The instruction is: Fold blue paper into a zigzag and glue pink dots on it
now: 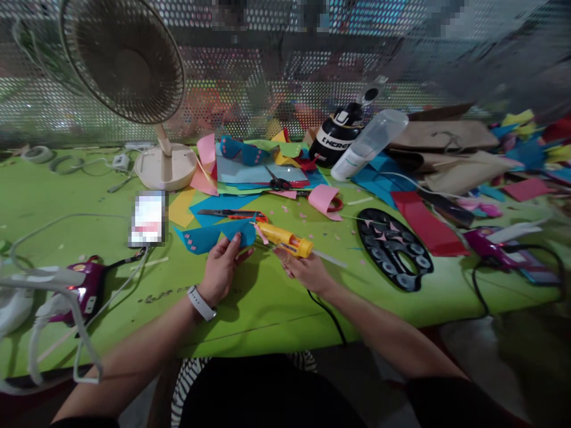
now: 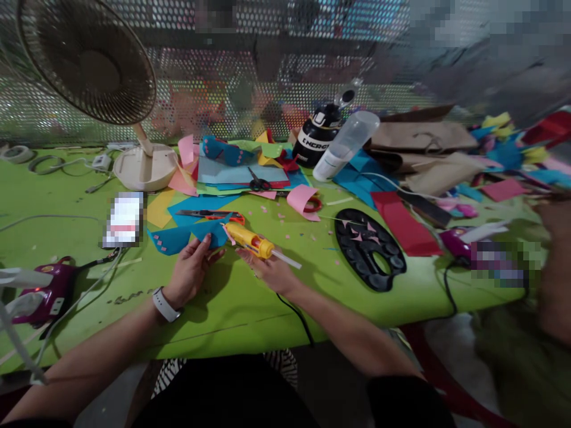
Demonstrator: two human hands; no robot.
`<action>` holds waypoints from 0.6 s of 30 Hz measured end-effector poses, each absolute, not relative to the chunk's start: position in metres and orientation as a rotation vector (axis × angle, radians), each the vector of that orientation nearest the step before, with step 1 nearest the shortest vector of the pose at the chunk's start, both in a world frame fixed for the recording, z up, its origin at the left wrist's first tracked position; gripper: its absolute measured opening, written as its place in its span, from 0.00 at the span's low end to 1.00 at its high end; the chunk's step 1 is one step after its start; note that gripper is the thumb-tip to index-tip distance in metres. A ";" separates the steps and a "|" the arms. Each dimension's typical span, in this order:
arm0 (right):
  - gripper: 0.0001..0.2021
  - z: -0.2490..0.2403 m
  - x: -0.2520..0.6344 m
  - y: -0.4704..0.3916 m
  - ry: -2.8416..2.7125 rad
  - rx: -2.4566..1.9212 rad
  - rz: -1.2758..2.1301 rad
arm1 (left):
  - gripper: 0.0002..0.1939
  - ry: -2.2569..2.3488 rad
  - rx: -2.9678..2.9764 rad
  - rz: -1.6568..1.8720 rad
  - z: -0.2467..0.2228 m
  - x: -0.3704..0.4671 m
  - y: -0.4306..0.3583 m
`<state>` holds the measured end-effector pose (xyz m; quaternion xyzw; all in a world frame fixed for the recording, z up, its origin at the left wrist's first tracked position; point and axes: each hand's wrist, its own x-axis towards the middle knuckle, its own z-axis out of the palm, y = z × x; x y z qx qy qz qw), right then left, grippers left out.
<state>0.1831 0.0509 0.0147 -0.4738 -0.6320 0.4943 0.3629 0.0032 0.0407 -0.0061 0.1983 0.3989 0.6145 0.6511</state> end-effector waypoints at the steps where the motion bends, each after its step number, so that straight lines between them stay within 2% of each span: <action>1: 0.20 0.015 0.183 0.051 -1.626 -1.215 1.275 | 0.15 0.907 0.453 1.395 -0.006 0.003 0.041; 18: 0.23 0.012 0.184 0.051 -1.644 -1.240 1.256 | 0.16 0.915 0.452 1.393 -0.004 0.003 0.040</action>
